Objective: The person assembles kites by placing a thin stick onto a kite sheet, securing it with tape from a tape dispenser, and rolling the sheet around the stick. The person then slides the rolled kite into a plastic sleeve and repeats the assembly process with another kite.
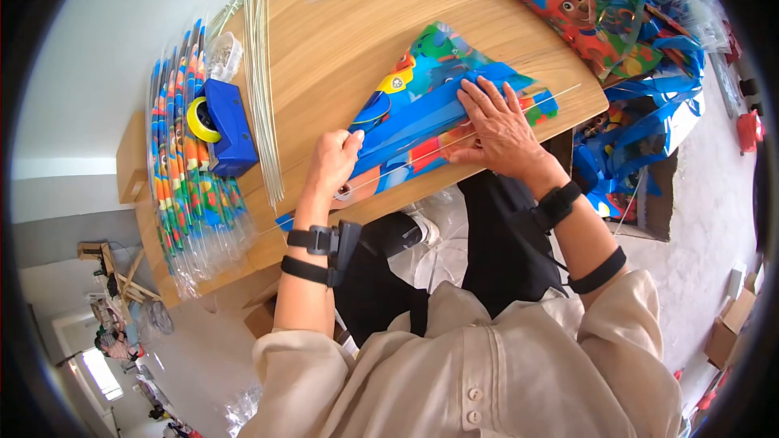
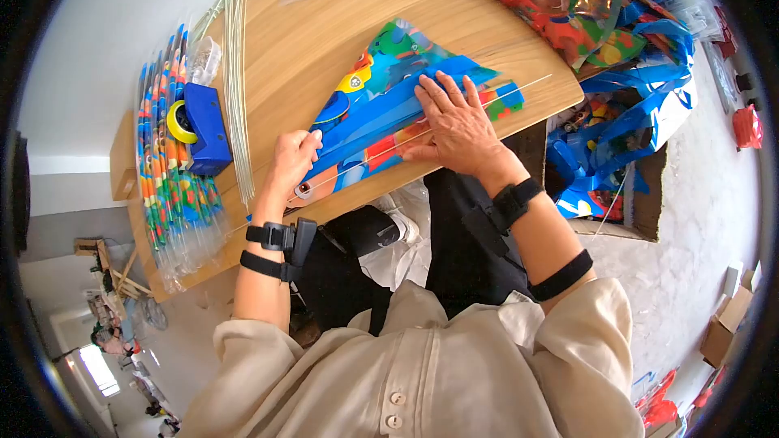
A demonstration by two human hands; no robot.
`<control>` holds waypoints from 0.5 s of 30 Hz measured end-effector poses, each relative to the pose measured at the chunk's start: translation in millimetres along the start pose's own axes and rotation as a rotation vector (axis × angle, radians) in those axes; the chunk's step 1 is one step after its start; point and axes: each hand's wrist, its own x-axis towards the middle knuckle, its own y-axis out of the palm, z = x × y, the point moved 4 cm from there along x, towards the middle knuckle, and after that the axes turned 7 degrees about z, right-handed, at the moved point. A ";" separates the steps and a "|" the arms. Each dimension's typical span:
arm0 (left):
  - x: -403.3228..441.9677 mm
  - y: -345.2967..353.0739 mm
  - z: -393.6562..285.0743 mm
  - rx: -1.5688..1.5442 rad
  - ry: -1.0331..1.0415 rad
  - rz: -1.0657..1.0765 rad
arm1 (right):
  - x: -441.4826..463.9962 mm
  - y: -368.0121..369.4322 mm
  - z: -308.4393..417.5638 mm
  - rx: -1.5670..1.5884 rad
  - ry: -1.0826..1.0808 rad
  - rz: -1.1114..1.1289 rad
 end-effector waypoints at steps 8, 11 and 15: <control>-53.4 10.6 -43.8 0.445 0.400 -0.138 | 5.8 -11.2 -3.0 -0.134 -0.135 0.072; -73.0 11.7 -65.2 0.706 0.470 -0.163 | 12.0 -18.6 -1.5 -0.203 -0.225 0.103; -71.8 13.5 -58.9 0.691 0.445 -0.178 | 26.5 -19.9 -10.5 -0.159 -0.308 0.170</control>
